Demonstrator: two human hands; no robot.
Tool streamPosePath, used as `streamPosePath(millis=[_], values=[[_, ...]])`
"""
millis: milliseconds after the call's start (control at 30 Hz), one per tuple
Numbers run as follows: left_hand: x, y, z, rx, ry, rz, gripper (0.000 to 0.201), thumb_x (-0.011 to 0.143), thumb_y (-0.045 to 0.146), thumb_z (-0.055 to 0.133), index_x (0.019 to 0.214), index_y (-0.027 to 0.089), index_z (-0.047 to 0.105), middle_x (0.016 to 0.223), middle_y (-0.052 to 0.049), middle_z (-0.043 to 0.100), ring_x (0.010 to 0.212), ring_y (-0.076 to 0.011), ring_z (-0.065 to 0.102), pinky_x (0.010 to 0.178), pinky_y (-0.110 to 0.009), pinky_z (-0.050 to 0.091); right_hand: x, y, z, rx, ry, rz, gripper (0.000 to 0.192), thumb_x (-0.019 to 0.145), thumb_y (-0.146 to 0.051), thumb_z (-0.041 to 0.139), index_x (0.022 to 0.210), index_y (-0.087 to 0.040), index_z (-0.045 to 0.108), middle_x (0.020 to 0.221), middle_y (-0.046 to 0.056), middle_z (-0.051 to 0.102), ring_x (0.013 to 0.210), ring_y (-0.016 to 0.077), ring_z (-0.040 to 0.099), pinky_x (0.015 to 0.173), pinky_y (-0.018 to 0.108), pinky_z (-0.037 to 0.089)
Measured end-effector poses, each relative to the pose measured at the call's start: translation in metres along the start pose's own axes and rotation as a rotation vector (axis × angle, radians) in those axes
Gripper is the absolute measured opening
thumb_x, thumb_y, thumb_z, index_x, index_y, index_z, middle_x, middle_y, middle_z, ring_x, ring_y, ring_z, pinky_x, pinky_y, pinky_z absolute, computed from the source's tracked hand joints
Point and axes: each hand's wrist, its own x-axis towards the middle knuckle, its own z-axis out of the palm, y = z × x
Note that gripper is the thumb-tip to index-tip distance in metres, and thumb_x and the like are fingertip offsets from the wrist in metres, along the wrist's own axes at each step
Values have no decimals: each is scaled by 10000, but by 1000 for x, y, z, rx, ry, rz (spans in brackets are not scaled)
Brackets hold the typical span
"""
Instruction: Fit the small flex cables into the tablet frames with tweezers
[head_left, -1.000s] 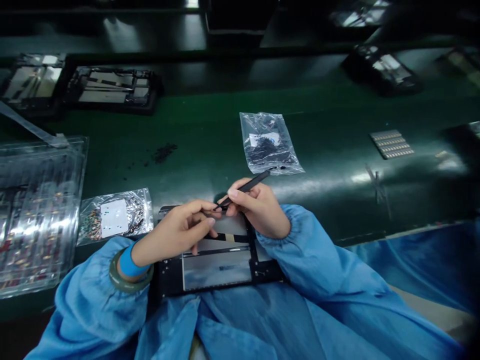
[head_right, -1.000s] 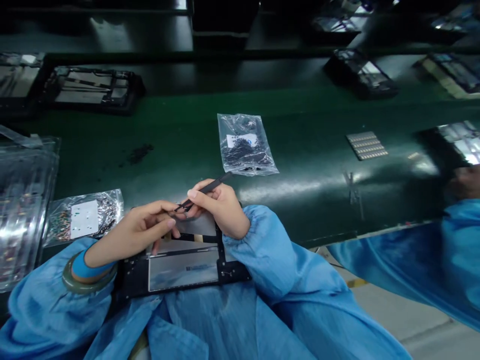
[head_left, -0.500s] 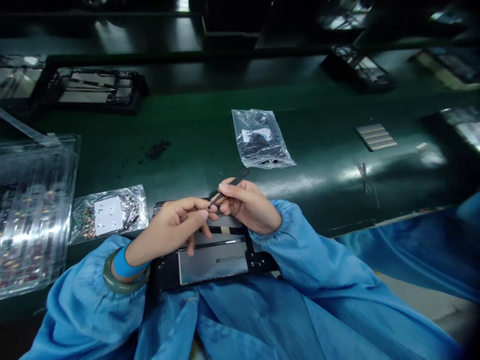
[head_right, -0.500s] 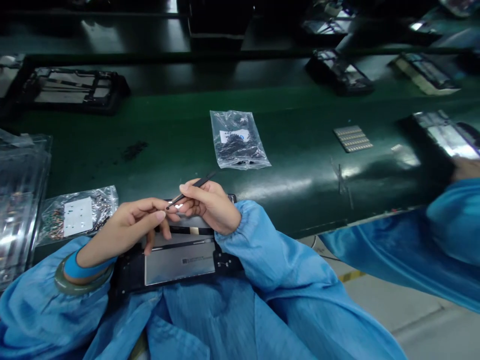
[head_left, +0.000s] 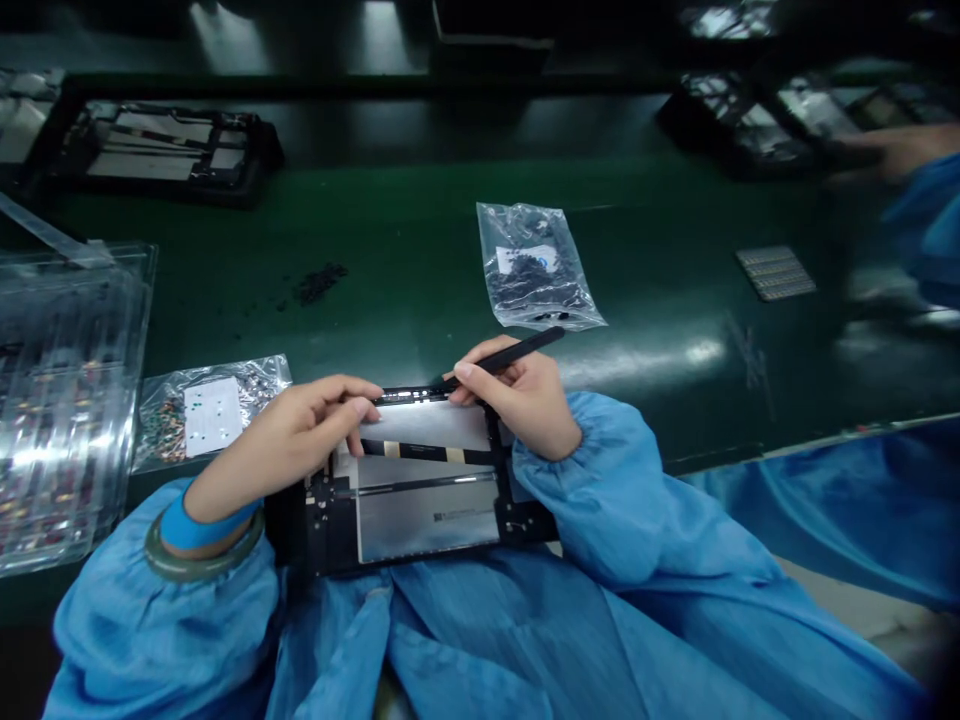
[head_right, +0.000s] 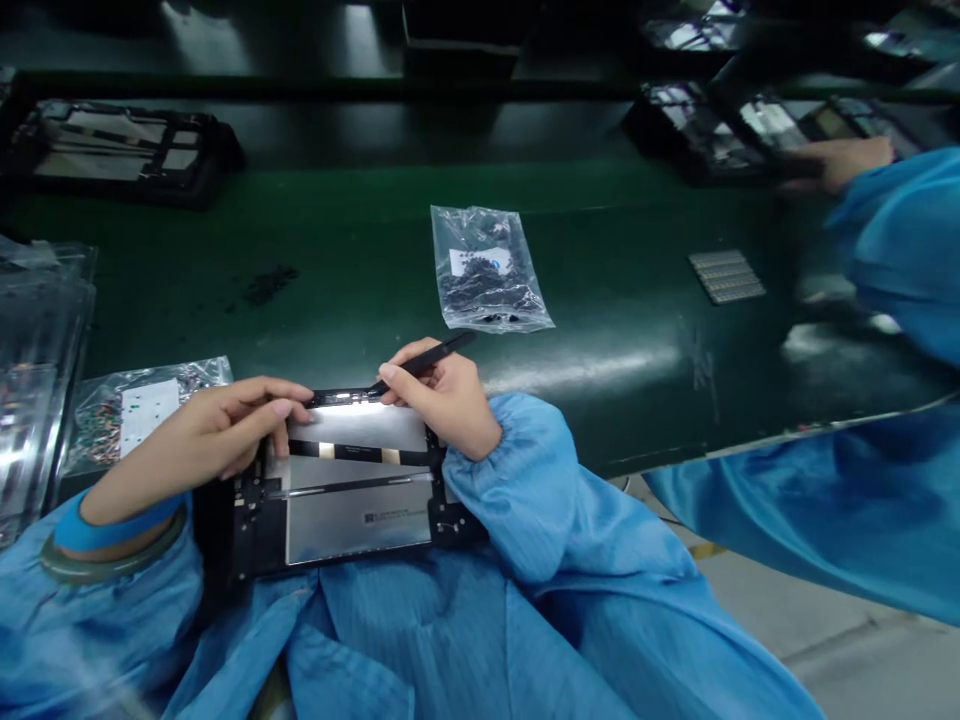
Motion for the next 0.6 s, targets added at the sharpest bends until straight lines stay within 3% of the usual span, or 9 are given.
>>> streamPosePath(millis=[100,200,400,500,600], values=[[2,-2,-2,-12,148,-12,277,857,390,503,998,179,614,646,-3,634,345,-63,430,332,-182,373,1,7,0,-96,-21,-11,262,714,-392,731,756,-175,590,615,-20,633,549,118,660,551,229,559],[4,-2,1,-20,196,-22,330,853,442,513,1024,174,604,644,-1,625,347,-66,429,334,-185,382,1,10,2,-188,-54,-41,203,761,-358,685,768,-177,594,649,-11,634,575,125,668,572,240,555],[-1,-5,3,46,306,23,322,877,438,500,1039,183,611,621,15,613,380,-76,450,368,-190,377,-2,11,0,-483,-41,-354,101,788,-276,645,769,-178,637,761,16,675,616,112,639,575,236,521],[-21,-13,-2,203,411,90,249,894,391,488,907,189,633,638,14,606,510,-97,528,477,-199,413,-3,12,-4,-361,32,-228,186,791,-352,651,790,-168,623,710,11,673,573,121,650,537,233,531],[-52,-24,-11,339,401,99,252,905,371,482,803,194,630,705,6,632,634,-119,574,566,-215,429,-5,11,-5,-333,61,-152,237,788,-408,649,789,-172,623,651,8,672,537,130,653,513,230,534]])
